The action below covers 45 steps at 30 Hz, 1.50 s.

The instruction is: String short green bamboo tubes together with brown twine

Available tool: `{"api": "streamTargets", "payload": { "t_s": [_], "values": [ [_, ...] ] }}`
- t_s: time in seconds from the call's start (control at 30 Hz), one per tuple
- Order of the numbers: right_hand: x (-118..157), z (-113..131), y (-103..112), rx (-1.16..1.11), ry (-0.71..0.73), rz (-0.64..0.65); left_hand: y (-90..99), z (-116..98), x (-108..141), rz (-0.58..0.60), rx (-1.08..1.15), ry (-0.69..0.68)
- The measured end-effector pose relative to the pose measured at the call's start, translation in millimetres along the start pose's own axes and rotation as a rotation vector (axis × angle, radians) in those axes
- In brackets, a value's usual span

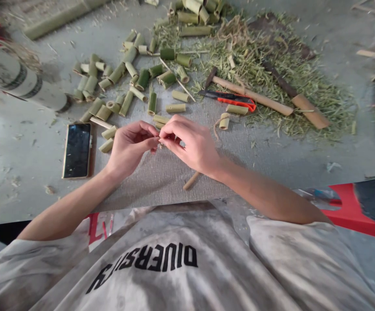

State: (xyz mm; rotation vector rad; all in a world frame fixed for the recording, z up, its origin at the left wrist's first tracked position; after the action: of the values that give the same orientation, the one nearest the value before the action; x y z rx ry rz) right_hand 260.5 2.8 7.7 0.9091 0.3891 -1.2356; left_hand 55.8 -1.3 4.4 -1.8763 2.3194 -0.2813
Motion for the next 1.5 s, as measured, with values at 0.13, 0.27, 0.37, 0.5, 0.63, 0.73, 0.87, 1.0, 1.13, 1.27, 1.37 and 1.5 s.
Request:
{"api": "streamTargets", "payload": {
  "t_s": [0.13,0.27,0.37,0.5,0.63,0.73,0.87,1.0,1.13,1.27,1.37,1.5],
  "values": [
    [1.0,0.9,-1.2,-0.024,-0.039,0.002,-0.3,-1.2,1.6,0.016,-0.057,-0.054],
    [0.2,-0.5,-0.4,-0.088,-0.138,-0.007,-0.5,-3.5,2.0,0.021,-0.087,-0.110],
    [-1.6,-2.0,0.3,-0.093,-0.108,0.008,-0.1,-4.4,2.1,0.024,-0.119,-0.111],
    [-2.3,-2.6,-0.1,-0.090,-0.107,0.043,0.5,-4.9,3.3,0.008,-0.157,-0.096],
    [-2.2,-1.4,0.2,-0.141,-0.261,0.070,0.6,-5.5,5.9,-0.002,-0.244,-0.124],
    [-3.4,-2.5,2.1,-0.276,-0.451,0.090,0.7,-5.8,7.9,0.020,-0.348,-0.194],
    [-5.1,-4.9,5.2,-0.371,-0.583,0.149,1.0,-5.2,9.2,0.060,-0.493,-0.314],
    [-5.3,-3.7,6.9,-0.270,-0.524,0.131,1.3,-3.2,9.1,0.068,-0.470,-0.318],
    [-5.8,-0.5,6.2,-0.187,-0.433,0.124,1.7,-2.2,8.6,0.059,-0.393,-0.268],
    [-5.6,-1.0,4.2,-0.169,-0.419,0.120,2.4,-2.8,8.3,0.053,-0.355,-0.225],
    [-4.6,-2.0,3.0,-0.173,-0.415,0.114,1.4,-4.5,8.6,0.080,-0.265,-0.202],
    [-4.2,-0.3,2.1,-0.203,-0.437,0.109,-0.3,-5.7,7.4,0.085,-0.156,-0.123]
  ]
}}
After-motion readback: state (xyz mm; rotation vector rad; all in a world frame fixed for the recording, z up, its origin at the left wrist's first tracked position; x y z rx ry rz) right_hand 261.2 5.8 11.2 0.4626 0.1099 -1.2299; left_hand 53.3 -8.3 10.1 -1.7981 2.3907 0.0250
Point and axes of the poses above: each hand's wrist, its own x-axis away from the middle knuckle, its own y-axis out of the back of the hand, z = x × y, the point moved 1 cm from there along -x, towards the middle knuckle, and after that the axes turned 2 degrees about -z, right-handed, at the moved point
